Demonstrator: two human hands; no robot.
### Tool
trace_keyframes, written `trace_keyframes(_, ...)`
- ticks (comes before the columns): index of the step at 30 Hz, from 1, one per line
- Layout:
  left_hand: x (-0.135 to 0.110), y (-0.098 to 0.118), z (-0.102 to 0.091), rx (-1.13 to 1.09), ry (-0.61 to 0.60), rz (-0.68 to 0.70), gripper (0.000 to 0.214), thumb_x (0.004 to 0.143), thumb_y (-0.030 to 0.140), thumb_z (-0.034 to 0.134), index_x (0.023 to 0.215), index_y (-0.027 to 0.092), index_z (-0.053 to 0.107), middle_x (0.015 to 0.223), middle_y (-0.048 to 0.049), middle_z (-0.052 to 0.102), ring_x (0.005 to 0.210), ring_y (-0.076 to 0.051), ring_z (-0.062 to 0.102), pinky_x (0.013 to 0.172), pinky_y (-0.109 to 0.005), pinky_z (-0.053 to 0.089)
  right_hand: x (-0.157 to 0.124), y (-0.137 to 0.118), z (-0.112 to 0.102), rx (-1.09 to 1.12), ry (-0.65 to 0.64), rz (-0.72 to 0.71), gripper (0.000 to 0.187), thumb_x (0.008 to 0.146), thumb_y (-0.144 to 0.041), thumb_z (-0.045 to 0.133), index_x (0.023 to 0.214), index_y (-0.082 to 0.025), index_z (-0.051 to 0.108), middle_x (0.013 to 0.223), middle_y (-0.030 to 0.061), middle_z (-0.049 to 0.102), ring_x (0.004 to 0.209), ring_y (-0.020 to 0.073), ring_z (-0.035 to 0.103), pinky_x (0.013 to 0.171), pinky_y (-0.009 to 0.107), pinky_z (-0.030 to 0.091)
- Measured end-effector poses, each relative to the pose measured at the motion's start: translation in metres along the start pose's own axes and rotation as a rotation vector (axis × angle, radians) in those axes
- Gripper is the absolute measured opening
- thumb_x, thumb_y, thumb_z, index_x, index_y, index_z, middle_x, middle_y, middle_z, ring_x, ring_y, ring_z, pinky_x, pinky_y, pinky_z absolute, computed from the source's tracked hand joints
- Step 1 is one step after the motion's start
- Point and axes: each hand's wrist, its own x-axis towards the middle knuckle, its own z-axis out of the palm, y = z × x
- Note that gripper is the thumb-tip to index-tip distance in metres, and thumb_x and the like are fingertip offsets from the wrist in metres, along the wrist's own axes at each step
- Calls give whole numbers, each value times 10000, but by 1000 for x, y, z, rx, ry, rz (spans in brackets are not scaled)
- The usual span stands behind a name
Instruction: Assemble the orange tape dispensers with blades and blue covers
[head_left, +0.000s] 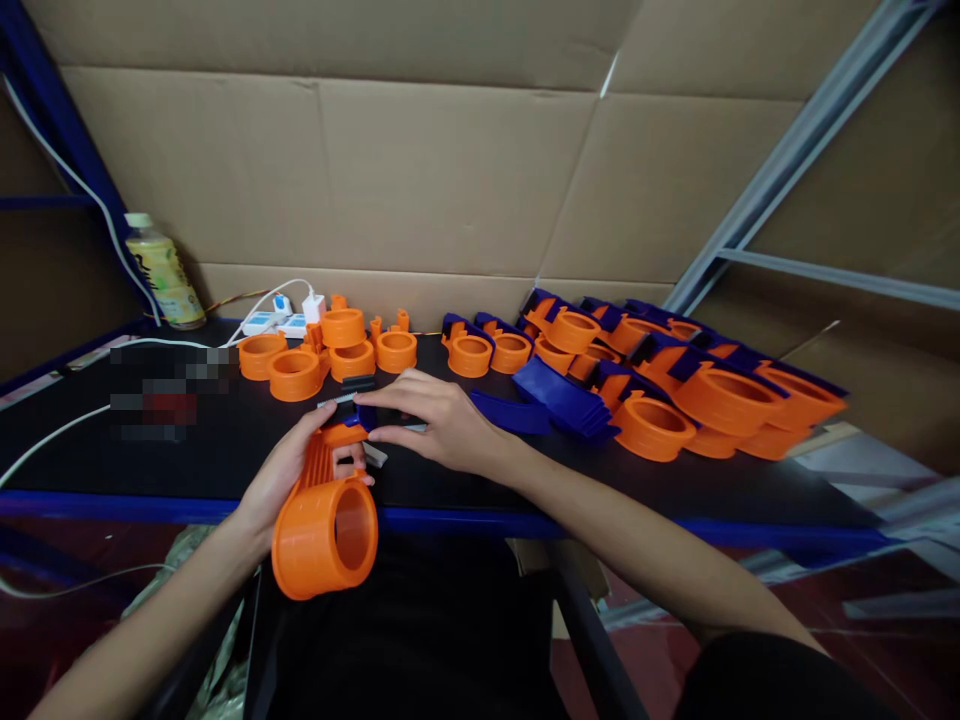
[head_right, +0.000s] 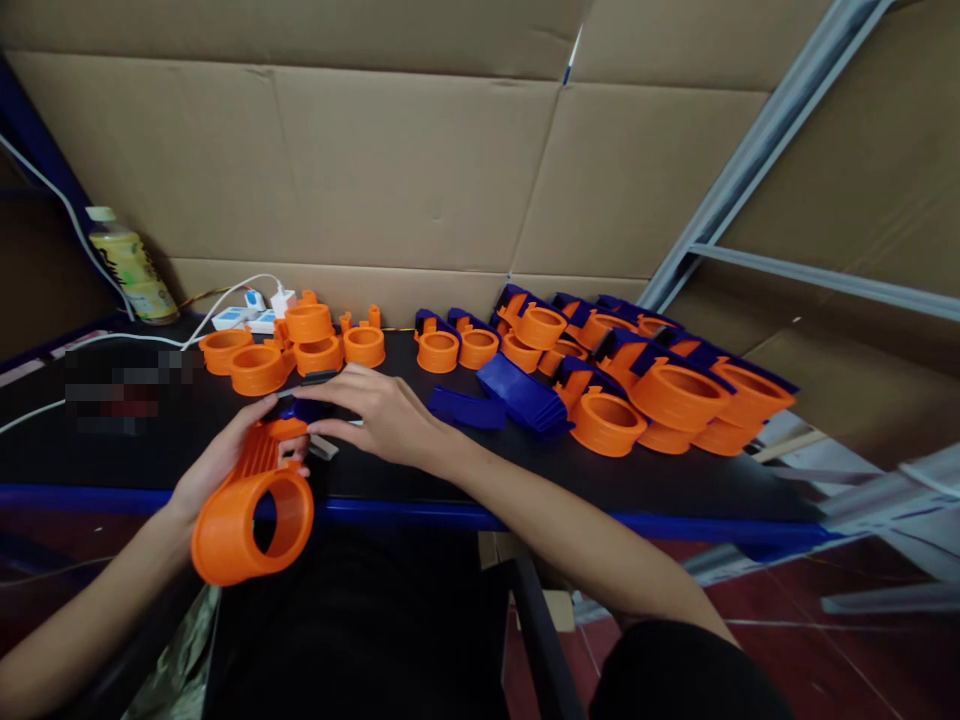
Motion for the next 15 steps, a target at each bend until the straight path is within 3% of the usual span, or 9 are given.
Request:
trace_keyframes(5, 0, -2, 0, 39, -4, 54, 221, 930, 322, 603, 889, 111, 654, 710, -99, 709, 591, -228, 707, 626, -389, 633, -2, 1, 3, -4, 39, 10, 383, 924, -345, 684, 1277, -199, 661, 1097, 97, 722, 1011, 207, 653, 938, 380, 526)
trace_keyframes(8, -1, -4, 0, 64, 17, 117, 93, 840, 191, 685, 902, 133, 650, 714, -76, 717, 610, -212, 708, 676, -399, 641, -3, 0, 8, 17, 81, -8, 381, 916, -323, 695, 1271, -189, 666, 1122, 101, 727, 1032, 209, 662, 946, 383, 533)
trace_keyframes(10, -1, -6, 1, 91, 37, 157, 171, 773, 114, 714, 928, 153, 654, 712, -51, 718, 602, -193, 703, 686, -388, 642, -4, 0, 10, 36, 103, -26, 374, 912, -305, 701, 1263, -180, 670, 1148, 106, 729, 1028, 206, 670, 949, 386, 539)
trace_keyframes(15, -2, -8, 4, 137, 63, 212, 164, 765, 168, 740, 906, 176, 656, 669, -19, 693, 533, -160, 663, 670, -386, 638, -4, -1, 11, 35, 110, -51, 361, 909, -283, 705, 1259, -197, 679, 1185, 104, 728, 1022, 205, 679, 930, 411, 559)
